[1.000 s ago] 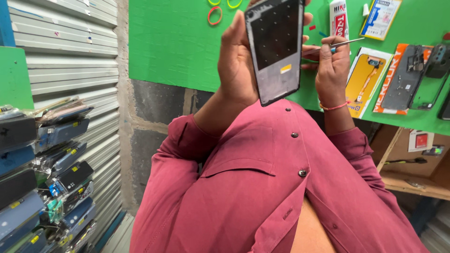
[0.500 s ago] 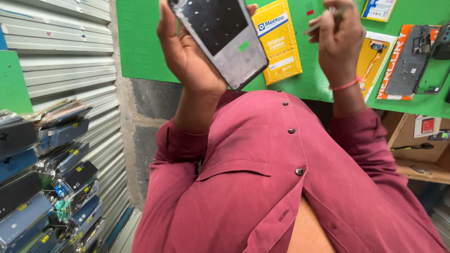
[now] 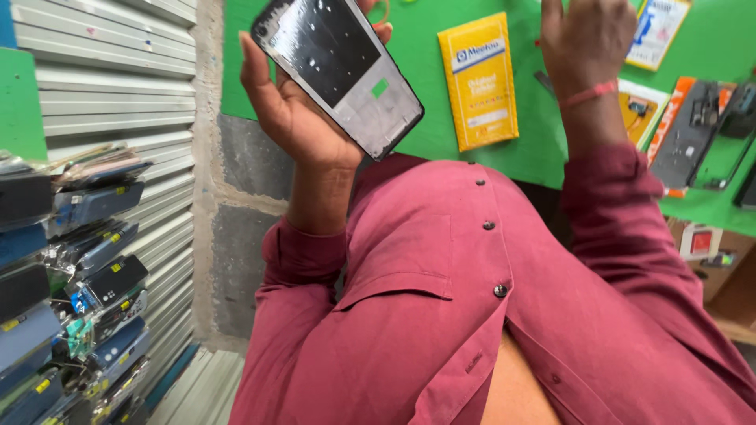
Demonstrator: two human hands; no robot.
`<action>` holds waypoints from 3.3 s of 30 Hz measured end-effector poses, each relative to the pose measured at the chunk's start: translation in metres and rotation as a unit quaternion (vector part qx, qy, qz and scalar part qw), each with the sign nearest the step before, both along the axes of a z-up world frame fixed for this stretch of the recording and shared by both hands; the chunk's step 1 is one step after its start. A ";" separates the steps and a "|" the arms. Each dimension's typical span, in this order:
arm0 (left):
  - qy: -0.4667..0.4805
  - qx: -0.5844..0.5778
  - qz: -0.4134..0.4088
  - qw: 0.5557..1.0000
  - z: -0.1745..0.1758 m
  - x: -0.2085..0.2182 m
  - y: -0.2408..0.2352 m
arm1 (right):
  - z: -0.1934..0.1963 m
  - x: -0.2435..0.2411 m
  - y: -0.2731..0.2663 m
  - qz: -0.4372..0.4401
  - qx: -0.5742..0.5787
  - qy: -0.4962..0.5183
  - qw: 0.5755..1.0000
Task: The person applies adhesive along the edges of a smartphone screen using a tube, then places a back cover onto the phone and presses it into place. The person handles the phone and adhesive tube throughout the clip.
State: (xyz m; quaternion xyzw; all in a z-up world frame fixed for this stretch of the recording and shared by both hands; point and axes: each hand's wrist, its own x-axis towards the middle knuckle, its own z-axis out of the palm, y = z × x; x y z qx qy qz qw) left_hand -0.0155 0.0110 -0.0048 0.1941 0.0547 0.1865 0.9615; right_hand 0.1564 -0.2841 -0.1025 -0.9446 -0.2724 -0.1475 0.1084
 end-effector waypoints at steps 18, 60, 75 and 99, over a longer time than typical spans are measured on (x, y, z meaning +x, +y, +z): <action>0.011 0.007 -0.050 0.999 0.016 0.013 -0.022 | 0.066 -0.101 0.051 0.055 0.102 0.228 0.967; 0.022 0.018 -0.181 0.983 0.001 0.042 -0.075 | 0.042 -0.133 -0.155 -0.207 0.451 0.043 0.867; 0.062 0.053 -0.179 0.980 -0.005 0.046 -0.074 | 0.056 -0.176 -0.127 -0.323 0.083 0.148 0.931; 0.032 0.055 -0.190 0.980 -0.008 0.047 -0.076 | 0.040 -0.217 -0.134 -0.390 0.084 0.228 0.888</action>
